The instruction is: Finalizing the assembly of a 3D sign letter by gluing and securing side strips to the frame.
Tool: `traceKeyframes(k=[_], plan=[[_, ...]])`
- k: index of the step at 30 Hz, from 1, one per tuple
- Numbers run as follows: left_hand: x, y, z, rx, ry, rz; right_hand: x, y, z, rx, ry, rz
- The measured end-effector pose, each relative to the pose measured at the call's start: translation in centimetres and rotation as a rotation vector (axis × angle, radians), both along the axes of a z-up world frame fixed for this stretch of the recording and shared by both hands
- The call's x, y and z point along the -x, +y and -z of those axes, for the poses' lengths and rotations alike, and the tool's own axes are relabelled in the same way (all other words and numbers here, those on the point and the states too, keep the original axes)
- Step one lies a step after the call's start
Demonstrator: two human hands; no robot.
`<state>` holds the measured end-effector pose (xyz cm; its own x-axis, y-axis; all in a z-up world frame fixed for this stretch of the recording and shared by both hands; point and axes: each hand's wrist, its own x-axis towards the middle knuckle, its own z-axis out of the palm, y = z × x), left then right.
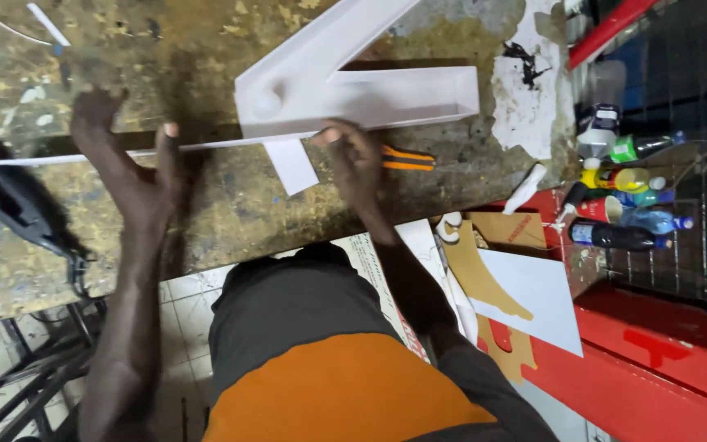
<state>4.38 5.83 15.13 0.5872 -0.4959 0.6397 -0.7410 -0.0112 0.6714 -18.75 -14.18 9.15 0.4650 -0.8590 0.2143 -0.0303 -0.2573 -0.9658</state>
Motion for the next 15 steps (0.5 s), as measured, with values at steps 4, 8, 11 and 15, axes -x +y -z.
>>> traceKeyframes(k=[4,8,11,15], plan=[[0.3,2.4,0.1,0.052,0.044,-0.025,-5.6,5.0,1.5,0.184,-0.027,-0.300],[-1.6,7.0,2.6,0.251,0.041,-0.226,-10.7,10.1,1.7,0.219,0.020,-0.681],[-3.0,11.2,1.0,0.204,0.061,-0.384,-14.3,12.6,0.5,0.329,0.003,-0.751],[-5.6,16.1,0.5,-0.062,-0.039,-0.396,-16.7,14.0,1.7,0.178,-0.013,-0.835]])
